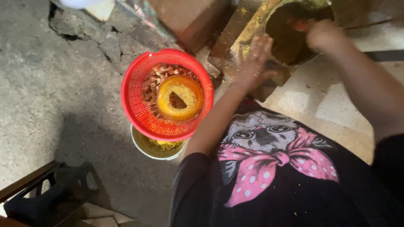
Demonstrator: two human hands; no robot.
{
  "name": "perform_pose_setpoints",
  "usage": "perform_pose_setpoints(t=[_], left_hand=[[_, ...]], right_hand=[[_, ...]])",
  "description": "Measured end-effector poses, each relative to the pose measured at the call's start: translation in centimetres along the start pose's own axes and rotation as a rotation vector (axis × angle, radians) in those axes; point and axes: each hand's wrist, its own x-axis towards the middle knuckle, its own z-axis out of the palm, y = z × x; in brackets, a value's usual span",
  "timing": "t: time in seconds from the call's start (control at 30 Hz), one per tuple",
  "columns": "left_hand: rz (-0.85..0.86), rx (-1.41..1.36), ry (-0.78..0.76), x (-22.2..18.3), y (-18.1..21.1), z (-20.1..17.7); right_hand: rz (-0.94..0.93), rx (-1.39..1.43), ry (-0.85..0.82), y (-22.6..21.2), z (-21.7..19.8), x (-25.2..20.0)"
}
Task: The person places nut pieces into a manual grinder and operates it to produce a yellow paste. They repeatedly transfer the paste from the grinder into a metal bowl using a red spatula, then scrape remaining paste from the grinder lid into the bowl.
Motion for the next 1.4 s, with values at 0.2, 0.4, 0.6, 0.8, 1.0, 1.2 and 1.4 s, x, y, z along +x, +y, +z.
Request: perform_pose_setpoints(t=[0.2,0.4,0.6,0.8,1.0,1.2,1.4], left_hand=[[-0.015,0.153,-0.062,2.7,1.7,3.9],[0.055,0.014,0.104,3.0,0.8,3.7],[-0.093,-0.103,0.027,4.0,1.1,1.1],[-0.186,-0.330,-0.038,5.1,0.7,1.2],[-0.149,-0.421,-0.032,5.1,-0.4,2.0],[-0.180,-0.409,-0.034,5.3,-0.1,1.6],[-0.201,-0.347,-0.059,5.5,0.0,1.6]], right_hand=[[-0.014,-0.330,-0.004,-2.3,5.1,6.4],[-0.080,-0.472,-0.012,-2.2,8.7,7.0],[-0.187,-0.571,-0.082,-0.9,8.8,8.4],[-0.196,-0.452,-0.136,-0.6,7.7,8.2],[-0.185,-0.143,-0.279,-1.5,8.1,8.5],[-0.088,0.294,-0.554,-2.4,10.6,9.0],[-0.056,0.750,-0.604,-4.3,14.1,9.9]])
